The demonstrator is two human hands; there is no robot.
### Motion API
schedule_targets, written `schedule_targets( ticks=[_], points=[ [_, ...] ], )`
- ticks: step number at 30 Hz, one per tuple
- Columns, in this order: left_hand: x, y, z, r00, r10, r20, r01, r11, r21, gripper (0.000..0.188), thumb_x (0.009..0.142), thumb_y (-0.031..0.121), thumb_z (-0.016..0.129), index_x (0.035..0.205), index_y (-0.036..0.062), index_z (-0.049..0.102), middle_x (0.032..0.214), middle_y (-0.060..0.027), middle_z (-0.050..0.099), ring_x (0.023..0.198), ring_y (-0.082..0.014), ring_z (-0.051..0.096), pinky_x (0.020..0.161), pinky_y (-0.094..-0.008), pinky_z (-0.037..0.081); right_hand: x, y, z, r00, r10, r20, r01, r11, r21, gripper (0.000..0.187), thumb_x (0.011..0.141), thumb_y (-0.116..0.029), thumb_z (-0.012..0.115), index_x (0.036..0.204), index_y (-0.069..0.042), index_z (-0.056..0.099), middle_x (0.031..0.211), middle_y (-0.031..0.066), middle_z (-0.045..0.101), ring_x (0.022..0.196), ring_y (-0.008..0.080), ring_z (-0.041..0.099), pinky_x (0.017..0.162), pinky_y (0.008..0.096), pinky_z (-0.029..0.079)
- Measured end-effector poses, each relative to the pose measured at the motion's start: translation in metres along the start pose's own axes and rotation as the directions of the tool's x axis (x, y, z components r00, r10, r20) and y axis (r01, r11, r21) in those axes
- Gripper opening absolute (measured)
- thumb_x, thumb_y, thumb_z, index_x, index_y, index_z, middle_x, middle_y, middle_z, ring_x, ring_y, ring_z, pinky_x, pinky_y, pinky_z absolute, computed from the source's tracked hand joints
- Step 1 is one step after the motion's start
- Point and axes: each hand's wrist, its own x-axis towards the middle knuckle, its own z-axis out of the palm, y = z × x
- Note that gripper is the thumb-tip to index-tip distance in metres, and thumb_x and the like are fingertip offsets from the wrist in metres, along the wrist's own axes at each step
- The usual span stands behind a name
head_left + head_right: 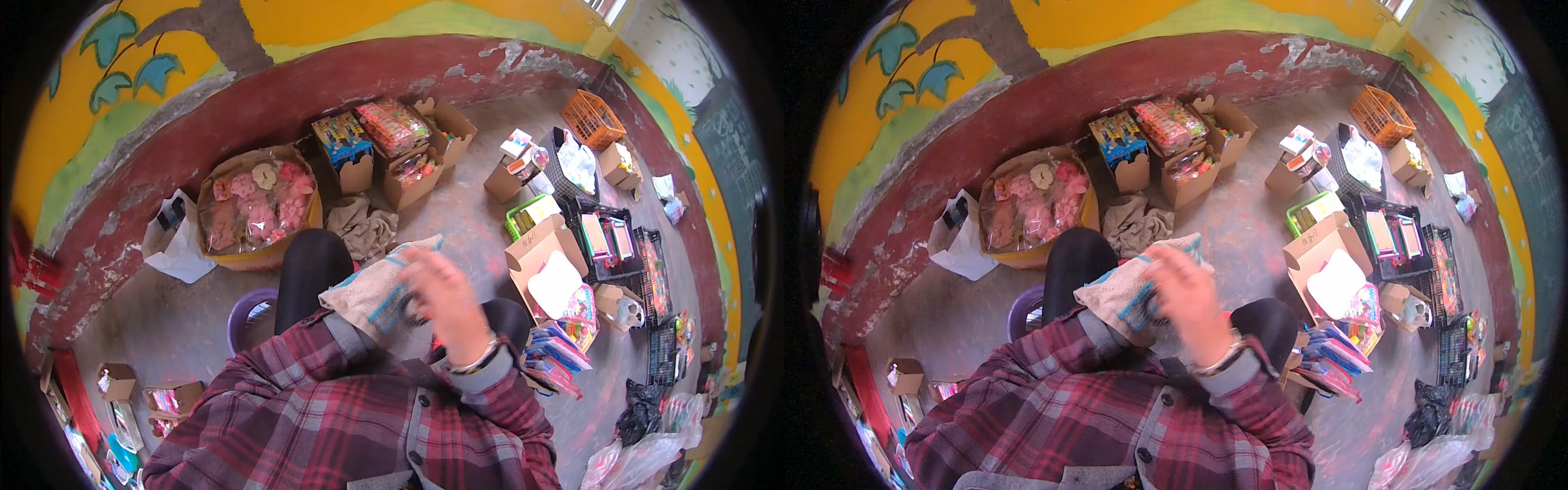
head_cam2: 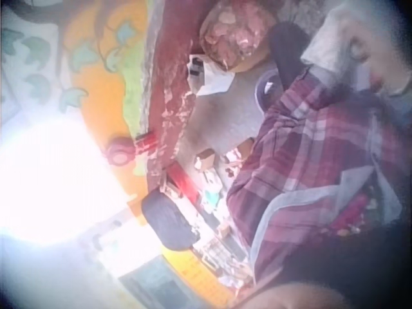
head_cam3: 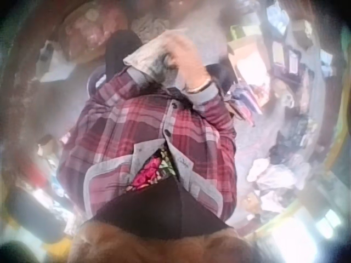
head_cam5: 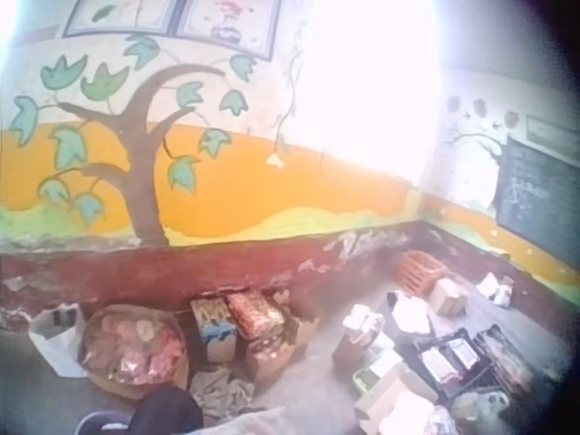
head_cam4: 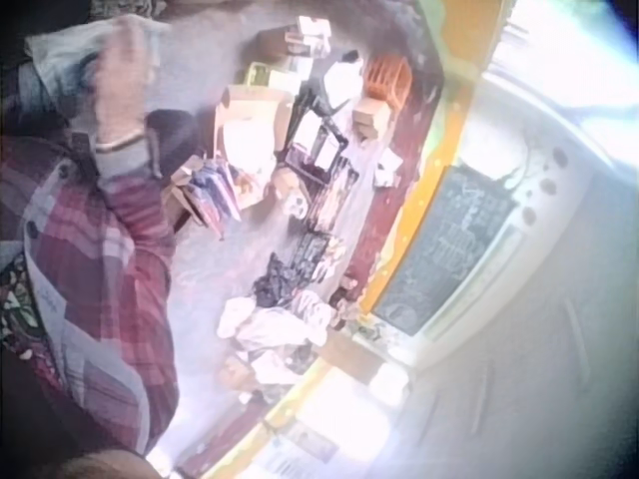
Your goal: The person sits on a low stool and wipes small hair accessories, such as hair ties and clips, with a cloth. They pick up items from a cardboard box, wipe them individually, and place them into a second box. The person handles the items one at a time throughout the process.
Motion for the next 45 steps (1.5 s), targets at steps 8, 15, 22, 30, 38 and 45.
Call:
schedule_targets(
  ticks=[8, 15, 22, 30, 38, 45],
  points=[
    [0.017, 0.001, -0.010, 0.977, 0.153, 0.150, -0.185, 0.247, 0.951, 0.020, 0.076, 0.013, 0.063, 0.094, 0.0046, 0.058, 0.086, -0.0099, 0.059, 0.079, -0.0241, 0.061, 0.071, -0.0298, 0.048, 0.003, 0.038, -0.079, 0.989, -0.049, -0.138, 0.129, 0.738, 0.662, 0.040, 0.085, 0.001, 0.048, 0.125, 0.002, 0.043, 0.109, 0.0127, 0.052, 0.088, 0.0162, 0.052, 0.075, 0.0259, 0.044],
    [0.021, -0.007, 0.000, 0.989, -0.049, -0.139, 0.051, 0.999, 0.016, 0.021, 0.088, 0.021, 0.052, 0.096, 0.0024, 0.058, 0.090, -0.0095, 0.060, 0.081, -0.0196, 0.059, 0.073, -0.0355, 0.050, 0.003, 0.042, -0.061, 0.990, -0.068, -0.122, 0.132, 0.737, 0.663, 0.045, 0.085, 0.004, 0.049, 0.128, -0.001, 0.040, 0.111, 0.0133, 0.052, 0.092, 0.0176, 0.053, 0.081, 0.0269, 0.045],
    [0.014, -0.040, -0.011, 0.975, -0.158, -0.155, 0.045, 0.826, -0.561, 0.041, 0.097, 0.035, 0.035, 0.109, -0.0001, 0.052, 0.107, -0.0139, 0.057, 0.099, -0.0230, 0.056, 0.089, -0.0362, 0.047, 0.014, 0.067, -0.025, 0.810, -0.573, -0.126, 0.305, 0.595, -0.743, 0.042, 0.077, 0.003, 0.055, 0.118, -0.002, 0.051, 0.112, 0.0125, 0.056, 0.106, 0.0207, 0.052, 0.090, 0.0312, 0.041],
    [0.011, -0.016, 0.012, 0.983, -0.180, -0.025, 0.113, 0.714, -0.691, 0.028, 0.096, 0.031, 0.044, 0.101, 0.0046, 0.052, 0.095, -0.0114, 0.058, 0.087, -0.0204, 0.057, 0.080, -0.0316, 0.049, -0.002, 0.045, -0.047, 0.663, -0.706, -0.248, 0.272, 0.536, -0.800, 0.040, 0.075, -0.001, 0.058, 0.114, -0.003, 0.054, 0.116, 0.0136, 0.055, 0.112, 0.0298, 0.049, 0.098, 0.0372, 0.036],
    [0.012, -0.015, -0.005, 0.938, -0.335, -0.087, 0.213, 0.758, -0.616, 0.033, 0.095, 0.032, 0.044, 0.069, 0.0132, 0.041, 0.065, -0.0011, 0.047, 0.055, -0.0072, 0.047, 0.049, -0.0256, 0.046, -0.027, 0.096, -0.097, 0.754, -0.449, -0.480, 0.164, 0.835, -0.525, 0.023, 0.084, 0.001, 0.049, 0.102, 0.003, 0.063, 0.093, 0.0031, 0.063, 0.085, 0.0088, 0.055, 0.075, 0.0213, 0.042],
    [0.010, -0.010, 0.000, 0.867, -0.400, -0.297, 0.134, 0.762, -0.634, 0.045, 0.090, 0.033, 0.036, 0.049, 0.0194, 0.025, 0.046, 0.0029, 0.026, 0.042, -0.0148, 0.027, 0.041, -0.0301, 0.020, -0.031, 0.110, -0.101, 0.823, -0.256, -0.507, 0.109, 0.947, -0.301, 0.018, 0.087, -0.002, 0.050, 0.096, 0.001, 0.065, 0.083, -0.0019, 0.061, 0.067, 0.0030, 0.047, 0.060, 0.0174, 0.038]
  ],
)
